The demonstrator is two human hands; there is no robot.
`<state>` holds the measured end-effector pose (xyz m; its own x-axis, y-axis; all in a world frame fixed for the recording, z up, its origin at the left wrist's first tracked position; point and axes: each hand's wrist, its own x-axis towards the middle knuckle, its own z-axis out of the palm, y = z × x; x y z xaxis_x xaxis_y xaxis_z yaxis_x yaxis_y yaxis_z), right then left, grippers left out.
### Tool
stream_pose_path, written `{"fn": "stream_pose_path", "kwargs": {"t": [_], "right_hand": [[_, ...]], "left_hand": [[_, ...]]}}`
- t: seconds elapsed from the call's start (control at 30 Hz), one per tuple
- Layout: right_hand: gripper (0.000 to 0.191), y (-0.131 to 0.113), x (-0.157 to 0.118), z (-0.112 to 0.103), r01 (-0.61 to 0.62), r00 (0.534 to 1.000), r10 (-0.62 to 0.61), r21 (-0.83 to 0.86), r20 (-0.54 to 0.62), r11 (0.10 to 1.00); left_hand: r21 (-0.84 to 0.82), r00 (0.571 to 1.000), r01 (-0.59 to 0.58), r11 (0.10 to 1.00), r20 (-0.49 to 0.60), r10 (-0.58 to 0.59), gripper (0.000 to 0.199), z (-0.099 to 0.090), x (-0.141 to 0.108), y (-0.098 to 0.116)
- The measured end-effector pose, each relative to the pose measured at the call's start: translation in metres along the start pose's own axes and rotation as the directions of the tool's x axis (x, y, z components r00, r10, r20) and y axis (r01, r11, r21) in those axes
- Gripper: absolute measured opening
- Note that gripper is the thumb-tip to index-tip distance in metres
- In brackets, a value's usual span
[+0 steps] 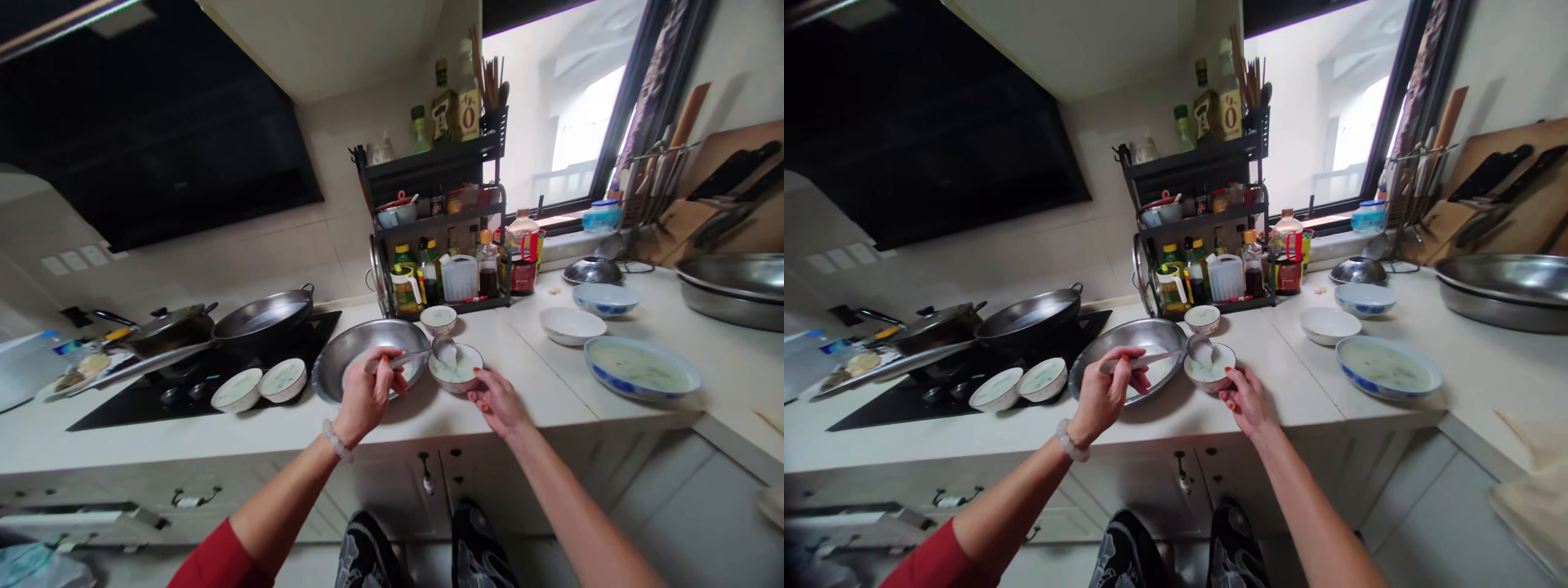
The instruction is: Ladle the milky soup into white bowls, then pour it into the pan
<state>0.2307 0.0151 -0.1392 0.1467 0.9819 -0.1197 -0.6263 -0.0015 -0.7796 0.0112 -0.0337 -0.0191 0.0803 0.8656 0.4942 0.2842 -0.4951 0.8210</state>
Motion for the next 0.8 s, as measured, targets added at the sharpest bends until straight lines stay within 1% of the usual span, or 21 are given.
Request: {"fn": "stream_pose_path", "kwargs": {"t": [0.07, 0.1, 0.17, 0.23, 0.3, 0.37, 0.43, 0.5, 0.57, 0.63, 0.7, 0.77, 0.8], "right_hand": [[0.039, 0.0, 0.0, 0.0, -0.004, 1.0, 0.004, 0.0, 0.001, 1.0], [0.039, 0.0, -0.001, 0.0, -0.002, 1.0, 0.002, 0.003, 0.002, 1.0], [0.038, 0.0, -0.001, 0.0, 0.002, 1.0, -0.002, 0.01, 0.004, 1.0], [0.038, 0.0, -0.001, 0.001, 0.008, 1.0, -0.008, 0.01, 0.006, 1.0], [0.037, 0.0, -0.001, 0.001, 0.013, 1.0, -0.013, 0.007, 0.006, 1.0], [0.037, 0.0, -0.001, 0.001, 0.011, 1.0, -0.011, 0.004, 0.007, 1.0], [0.037, -0.001, -0.001, 0.001, 0.004, 1.0, -0.004, 0.005, 0.0, 1.0], [0.037, -0.001, -0.001, 0.001, 0.002, 1.0, -0.002, 0.008, -0.008, 1.0], [0.036, -0.001, -0.001, 0.001, 0.002, 1.0, -0.002, 0.006, -0.007, 1.0], [0.036, -0.001, -0.001, 0.001, 0.001, 1.0, -0.001, 0.003, 0.002, 1.0], [0.036, -0.001, -0.002, 0.001, -0.002, 1.0, 0.002, -0.002, 0.004, 1.0], [0.035, -0.001, -0.002, 0.001, -0.004, 1.0, 0.004, -0.007, 0.001, 1.0], [0.035, -0.002, -0.002, 0.002, -0.005, 1.0, 0.005, -0.008, -0.001, 1.0]], "left_hand": [[0.089, 0.991, -0.126, 0.988, 0.066, 0.12, 0.022, -0.001, -0.005, -0.001], [0.11, 0.983, -0.169, 0.979, 0.092, 0.159, 0.021, -0.002, -0.006, -0.002], [0.117, 0.975, -0.202, 0.972, 0.118, 0.188, 0.02, -0.004, -0.008, -0.003], [0.096, 0.979, -0.184, 0.978, 0.102, 0.174, 0.02, -0.005, -0.009, -0.005], [0.038, 0.992, -0.115, 0.993, 0.057, 0.112, 0.021, -0.005, -0.009, -0.008], [-0.068, 1.0, -0.002, 0.998, 0.0, 0.002, 0.025, -0.005, -0.007, -0.012], [-0.188, 0.99, 0.109, 0.976, -0.065, -0.123, 0.03, -0.004, -0.003, -0.016], [-0.3, 0.96, 0.184, 0.936, -0.151, -0.237, 0.03, -0.006, 0.003, -0.02], [-0.407, 0.909, 0.236, 0.882, -0.229, -0.349, 0.026, -0.011, 0.009, -0.023], [-0.492, 0.853, 0.269, 0.828, -0.276, -0.442, 0.025, -0.019, 0.015, -0.025], [-0.525, 0.814, 0.282, 0.803, -0.312, -0.489, 0.026, -0.032, 0.018, -0.027], [-0.504, 0.797, 0.278, 0.817, -0.354, -0.489, 0.026, -0.048, 0.019, -0.032], [-0.47, 0.799, 0.277, 0.838, -0.371, -0.472, 0.026, -0.056, 0.018, -0.035]]}}
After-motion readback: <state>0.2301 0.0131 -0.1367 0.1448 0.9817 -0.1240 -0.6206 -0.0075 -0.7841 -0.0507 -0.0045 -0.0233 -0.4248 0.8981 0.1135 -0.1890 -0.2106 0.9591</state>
